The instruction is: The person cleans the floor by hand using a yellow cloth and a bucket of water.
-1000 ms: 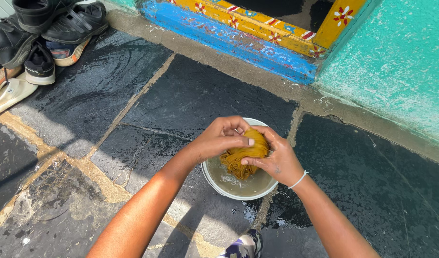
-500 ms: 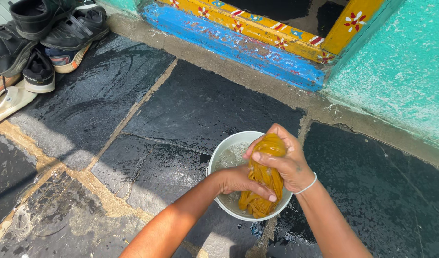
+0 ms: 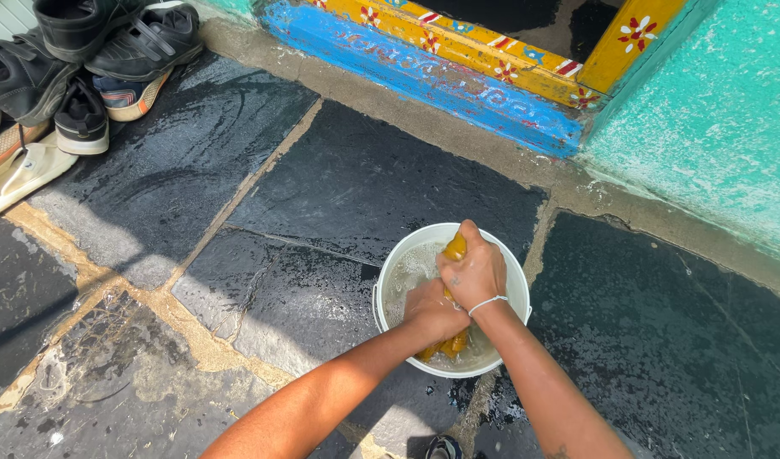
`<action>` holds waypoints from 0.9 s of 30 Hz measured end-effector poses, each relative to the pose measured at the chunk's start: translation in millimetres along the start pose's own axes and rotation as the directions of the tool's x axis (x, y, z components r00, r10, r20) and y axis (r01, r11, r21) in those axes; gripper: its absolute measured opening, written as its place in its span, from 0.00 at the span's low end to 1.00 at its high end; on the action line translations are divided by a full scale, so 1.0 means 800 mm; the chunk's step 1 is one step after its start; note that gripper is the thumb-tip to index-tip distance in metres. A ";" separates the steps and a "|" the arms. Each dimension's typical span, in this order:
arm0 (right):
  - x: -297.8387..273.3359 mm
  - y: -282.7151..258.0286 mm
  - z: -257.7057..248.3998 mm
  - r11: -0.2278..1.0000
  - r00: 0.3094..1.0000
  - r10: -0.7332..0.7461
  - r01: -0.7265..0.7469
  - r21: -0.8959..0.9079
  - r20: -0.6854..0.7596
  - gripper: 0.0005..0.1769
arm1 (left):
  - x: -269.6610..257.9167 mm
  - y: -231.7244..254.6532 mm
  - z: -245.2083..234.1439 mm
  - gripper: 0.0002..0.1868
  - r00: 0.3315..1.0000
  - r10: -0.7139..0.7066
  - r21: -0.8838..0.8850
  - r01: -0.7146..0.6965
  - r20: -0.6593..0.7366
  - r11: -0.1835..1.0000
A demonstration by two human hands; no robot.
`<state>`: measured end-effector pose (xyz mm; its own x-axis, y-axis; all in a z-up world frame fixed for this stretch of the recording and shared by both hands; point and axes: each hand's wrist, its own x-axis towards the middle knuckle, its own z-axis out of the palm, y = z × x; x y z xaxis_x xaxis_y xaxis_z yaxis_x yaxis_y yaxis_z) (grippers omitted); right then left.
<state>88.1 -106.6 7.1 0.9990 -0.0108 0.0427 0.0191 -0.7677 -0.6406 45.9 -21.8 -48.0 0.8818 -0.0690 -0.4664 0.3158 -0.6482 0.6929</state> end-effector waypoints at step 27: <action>0.003 -0.003 -0.084 0.120 0.842 -0.415 -0.326 0.938 0.346 0.19 | 0.000 0.008 -0.082 0.32 0.462 0.579 -0.642 -0.026 0.672 0.766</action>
<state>87.4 -148.0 60.6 0.8466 0.5310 0.0367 -0.2861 0.5121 -0.8099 70.5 23.9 -7.8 0.3543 -0.9169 -0.1838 0.4440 -0.0080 0.8960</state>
